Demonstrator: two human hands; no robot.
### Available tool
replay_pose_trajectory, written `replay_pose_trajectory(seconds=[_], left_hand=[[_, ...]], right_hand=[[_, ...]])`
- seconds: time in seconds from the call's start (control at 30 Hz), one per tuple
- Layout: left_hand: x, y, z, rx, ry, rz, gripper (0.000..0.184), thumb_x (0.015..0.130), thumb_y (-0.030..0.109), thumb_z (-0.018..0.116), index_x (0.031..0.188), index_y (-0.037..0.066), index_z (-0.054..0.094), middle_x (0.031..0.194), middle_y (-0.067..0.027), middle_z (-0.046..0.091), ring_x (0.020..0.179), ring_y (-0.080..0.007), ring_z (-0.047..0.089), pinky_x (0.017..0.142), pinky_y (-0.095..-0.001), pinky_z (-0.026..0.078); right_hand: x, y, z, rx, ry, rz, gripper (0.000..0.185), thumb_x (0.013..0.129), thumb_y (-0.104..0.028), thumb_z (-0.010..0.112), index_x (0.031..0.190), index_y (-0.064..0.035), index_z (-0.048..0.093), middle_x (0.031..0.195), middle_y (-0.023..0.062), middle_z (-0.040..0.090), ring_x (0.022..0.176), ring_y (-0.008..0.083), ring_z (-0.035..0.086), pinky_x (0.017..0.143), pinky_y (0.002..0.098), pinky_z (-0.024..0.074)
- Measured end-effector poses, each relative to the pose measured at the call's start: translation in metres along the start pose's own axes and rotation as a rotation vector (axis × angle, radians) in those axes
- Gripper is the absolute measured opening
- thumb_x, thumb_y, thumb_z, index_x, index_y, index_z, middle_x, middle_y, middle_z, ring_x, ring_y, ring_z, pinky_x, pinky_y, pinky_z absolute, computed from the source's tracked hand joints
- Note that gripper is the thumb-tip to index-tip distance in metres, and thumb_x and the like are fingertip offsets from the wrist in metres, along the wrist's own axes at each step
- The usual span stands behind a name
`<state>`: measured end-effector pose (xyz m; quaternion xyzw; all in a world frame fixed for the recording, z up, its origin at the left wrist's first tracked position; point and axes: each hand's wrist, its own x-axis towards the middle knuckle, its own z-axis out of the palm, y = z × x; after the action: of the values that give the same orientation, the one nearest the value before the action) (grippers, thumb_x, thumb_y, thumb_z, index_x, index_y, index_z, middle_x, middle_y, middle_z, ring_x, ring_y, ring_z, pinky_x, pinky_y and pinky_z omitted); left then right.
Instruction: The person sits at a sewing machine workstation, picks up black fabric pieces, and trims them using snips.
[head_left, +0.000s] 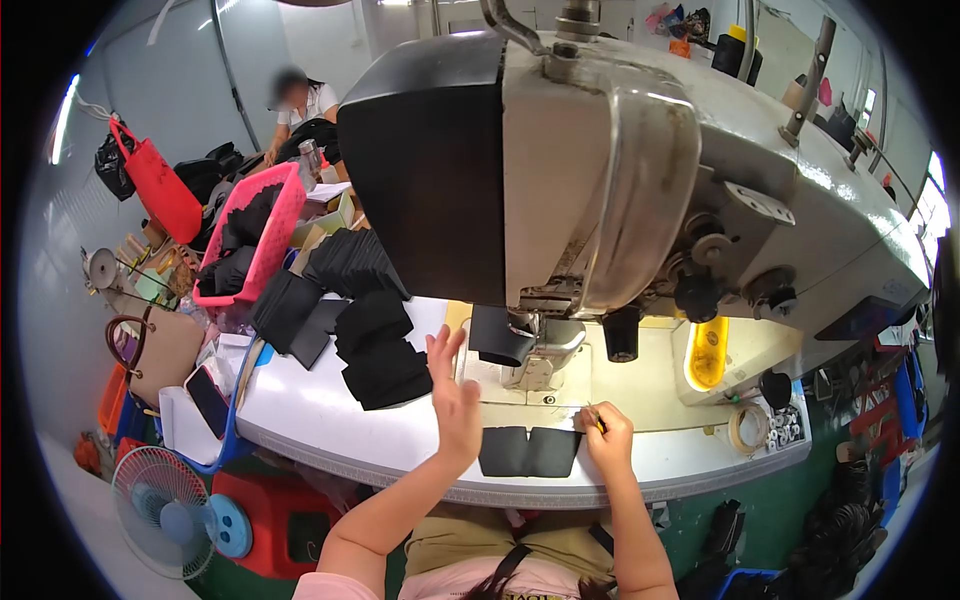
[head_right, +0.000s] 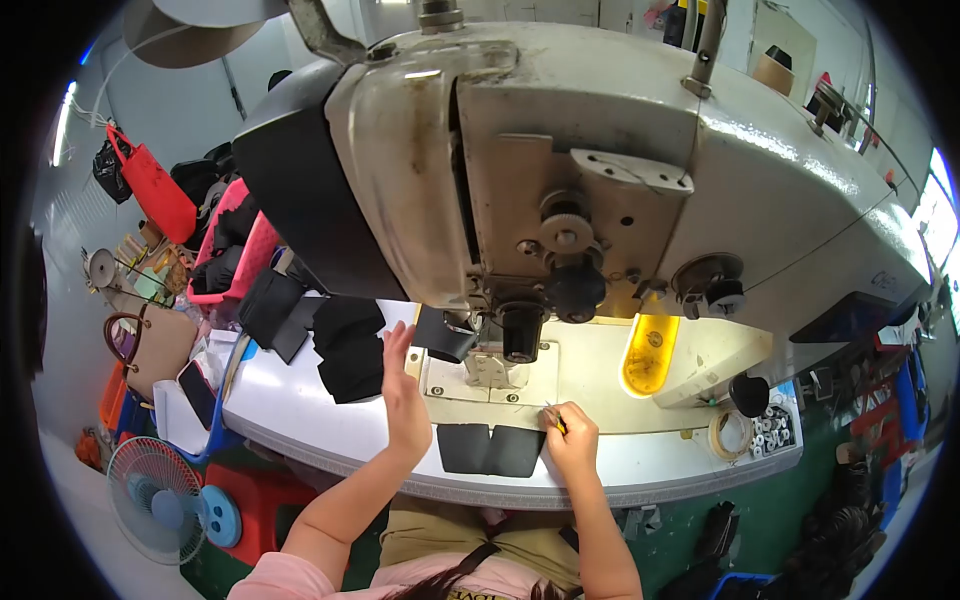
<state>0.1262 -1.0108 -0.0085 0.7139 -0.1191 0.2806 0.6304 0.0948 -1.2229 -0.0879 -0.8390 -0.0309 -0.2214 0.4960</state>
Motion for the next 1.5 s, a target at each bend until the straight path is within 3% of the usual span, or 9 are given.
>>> replay_pose_trajectory(seconds=[0.27, 0.3, 0.43, 0.57, 0.77, 1.0, 1.17, 1.27, 1.5], left_hand=[[0.040, 0.043, 0.016, 0.733, -0.229, 0.250, 0.079, 0.062, 0.058, 0.070, 0.118, 0.004, 0.052, 0.135, -0.0215, 0.032, 0.131, -0.0466, 0.010, 0.100, -0.0643, 0.006], [0.041, 0.043, 0.017, 0.818, -0.254, 0.319, 0.061, 0.066, 0.048, 0.073, 0.103, 0.002, 0.060, 0.120, -0.0198, 0.048, 0.125, -0.0435, 0.025, 0.098, -0.0576, 0.023], [0.052, 0.036, 0.019, 0.442, -0.183, 0.375, 0.028, 0.073, 0.018, 0.073, 0.089, -0.001, 0.061, 0.096, -0.0096, 0.061, 0.094, -0.0254, 0.052, 0.076, -0.0341, 0.042], [0.030, 0.035, -0.001, -0.082, -0.222, -0.334, 0.019, 0.076, 0.011, 0.070, 0.090, 0.001, 0.062, 0.075, -0.0021, 0.064, 0.066, -0.0091, 0.056, 0.060, -0.0256, 0.044], [-0.052, 0.027, -0.026, -0.852, -0.213, -0.839, 0.021, 0.079, 0.004, 0.066, 0.099, -0.002, 0.059, 0.091, -0.0061, 0.064, 0.081, -0.0108, 0.060, 0.071, -0.0252, 0.050], [-0.077, -0.008, -0.037, -0.160, -0.094, -0.658, 0.024, 0.076, 0.000, 0.066, 0.099, -0.005, 0.060, 0.090, -0.0080, 0.065, 0.078, -0.0107, 0.060, 0.071, -0.0245, 0.050], [-0.063, -0.003, -0.043, -1.158, -0.253, -0.987, 0.051, 0.087, 0.034, 0.038, 0.123, -0.003, 0.038, 0.116, -0.0232, 0.049, 0.102, -0.0320, 0.055, 0.092, -0.0455, 0.042], [-0.062, -0.013, -0.043, -1.520, -0.373, -0.778, 0.052, 0.087, 0.039, 0.043, 0.116, -0.003, 0.043, 0.107, -0.0211, 0.053, 0.095, -0.0298, 0.057, 0.087, -0.0443, 0.044], [-0.050, -0.029, -0.063, -0.951, -0.200, -0.600, 0.037, 0.089, 0.034, 0.048, 0.102, -0.001, 0.050, 0.080, -0.0135, 0.058, 0.082, -0.0214, 0.056, 0.082, -0.0354, 0.044]], right_hand=[[0.001, 0.000, 0.002, -0.015, 0.030, -0.064, 0.009, 0.077, -0.001, 0.059, 0.070, 0.0036, 0.055, 0.064, 0.0115, 0.053, 0.055, 0.0203, 0.048, 0.053, 0.0286, 0.0392], [0.001, 0.000, 0.002, -0.019, 0.027, -0.061, 0.008, 0.077, -0.001, 0.058, 0.070, 0.0037, 0.055, 0.064, 0.0117, 0.053, 0.055, 0.0203, 0.048, 0.053, 0.0286, 0.0393], [0.000, -0.002, 0.002, -0.022, 0.019, -0.047, 0.005, 0.077, 0.001, 0.057, 0.072, 0.0046, 0.056, 0.065, 0.0115, 0.053, 0.056, 0.0191, 0.049, 0.054, 0.0281, 0.0394], [-0.003, -0.021, 0.000, 0.134, 0.064, -0.157, 0.011, 0.071, 0.004, 0.061, 0.081, 0.0043, 0.059, 0.075, 0.0138, 0.056, 0.061, 0.0219, 0.054, 0.057, 0.0290, 0.0435], [-0.033, -0.077, 0.004, 0.680, -0.383, 0.254, 0.034, 0.070, -0.004, 0.070, 0.103, 0.0001, 0.060, 0.093, 0.0020, 0.061, 0.068, 0.0043, 0.048, 0.057, 0.0192, 0.0391], [-0.050, -0.077, 0.026, 0.470, -0.474, 0.366, 0.010, 0.079, -0.007, 0.067, 0.080, 0.0000, 0.060, 0.063, -0.0033, 0.056, 0.057, 0.0022, 0.046, 0.052, 0.0194, 0.0379], [-0.054, -0.086, 0.039, 0.611, -0.439, 0.452, 0.013, 0.079, -0.008, 0.066, 0.087, 0.0013, 0.060, 0.069, -0.0021, 0.058, 0.061, 0.0029, 0.047, 0.054, 0.0194, 0.0382], [-0.061, -0.083, 0.053, 0.663, -0.350, 0.355, 0.015, 0.080, -0.009, 0.066, 0.089, 0.0014, 0.061, 0.074, -0.0009, 0.059, 0.065, 0.0038, 0.049, 0.059, 0.0196, 0.0400], [-0.058, -0.082, 0.036, 0.624, -0.503, 0.481, 0.012, 0.083, -0.006, 0.060, 0.092, 0.0019, 0.060, 0.077, 0.0031, 0.063, 0.072, 0.0063, 0.054, 0.068, 0.0203, 0.0430]])
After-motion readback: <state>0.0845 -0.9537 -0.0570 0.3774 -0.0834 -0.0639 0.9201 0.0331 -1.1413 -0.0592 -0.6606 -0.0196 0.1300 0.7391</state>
